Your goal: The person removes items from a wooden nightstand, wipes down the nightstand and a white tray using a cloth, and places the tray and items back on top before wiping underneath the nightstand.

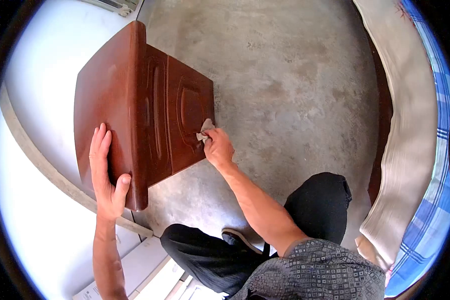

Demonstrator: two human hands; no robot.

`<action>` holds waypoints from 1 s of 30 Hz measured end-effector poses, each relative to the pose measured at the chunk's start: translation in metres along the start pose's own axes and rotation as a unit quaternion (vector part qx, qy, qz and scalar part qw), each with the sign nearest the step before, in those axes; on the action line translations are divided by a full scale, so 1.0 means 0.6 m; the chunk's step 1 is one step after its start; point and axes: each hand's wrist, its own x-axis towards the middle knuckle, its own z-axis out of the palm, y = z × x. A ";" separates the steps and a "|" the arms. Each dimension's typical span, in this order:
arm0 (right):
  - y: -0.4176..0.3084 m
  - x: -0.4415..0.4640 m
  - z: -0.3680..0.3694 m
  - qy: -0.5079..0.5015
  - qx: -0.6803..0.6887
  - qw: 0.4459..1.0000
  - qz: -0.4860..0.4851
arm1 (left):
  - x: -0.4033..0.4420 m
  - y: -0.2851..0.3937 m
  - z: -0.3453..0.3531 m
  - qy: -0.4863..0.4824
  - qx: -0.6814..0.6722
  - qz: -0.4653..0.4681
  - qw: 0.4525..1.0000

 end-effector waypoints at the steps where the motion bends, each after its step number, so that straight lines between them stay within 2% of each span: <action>1: -0.001 0.005 -0.002 -0.012 0.032 0.998 -0.056 | 0.000 -0.002 0.001 0.002 -0.004 0.007 1.000; 4: -0.055 -0.028 -0.006 0.022 0.111 0.990 -0.085 | -0.003 -0.005 0.001 0.005 -0.009 0.009 1.000; 6: -0.057 -0.030 -0.011 0.026 0.124 0.990 -0.062 | 0.003 0.000 0.004 0.009 -0.010 0.008 1.000; 8: -0.011 -0.003 -0.007 -0.020 0.029 0.999 -0.034 | -0.004 0.002 -0.002 0.015 -0.010 0.010 1.000; 9: 0.029 0.002 0.009 -0.026 0.081 0.996 0.024 | -0.004 -0.001 0.000 0.012 -0.007 0.013 1.000; 10: 0.031 0.001 0.009 -0.024 0.080 0.996 0.023 | -0.002 -0.003 -0.001 0.008 -0.004 0.018 1.000; 12: 0.035 -0.015 0.010 -0.037 0.165 0.982 0.081 | 0.003 -0.001 0.001 0.010 -0.007 0.018 1.000; 14: -0.008 -0.040 -0.004 -0.035 0.178 0.982 0.060 | 0.002 -0.002 0.001 0.008 -0.012 0.016 1.000; 17: -0.028 -0.067 0.004 0.041 0.109 0.991 -0.067 | 0.000 -0.006 0.001 0.005 -0.013 0.017 1.000; 20: -0.014 -0.044 -0.004 -0.008 0.056 0.994 -0.089 | 0.001 -0.007 0.005 0.009 -0.009 0.020 1.000; 24: -0.047 -0.051 -0.031 0.019 -0.068 0.991 -0.114 | -0.001 0.000 -0.003 0.003 0.005 0.006 1.000; 26: -0.051 -0.048 -0.036 -0.058 -0.139 0.986 -0.073 | -0.002 -0.003 -0.006 -0.001 0.033 0.004 0.999; 28: -0.042 -0.043 -0.026 -0.086 -0.150 0.982 -0.080 | -0.001 0.002 -0.009 -0.007 0.029 0.006 1.000; 30: -0.010 -0.044 0.003 -0.096 0.036 0.995 0.009 | -0.002 0.004 -0.007 0.003 0.021 0.007 1.000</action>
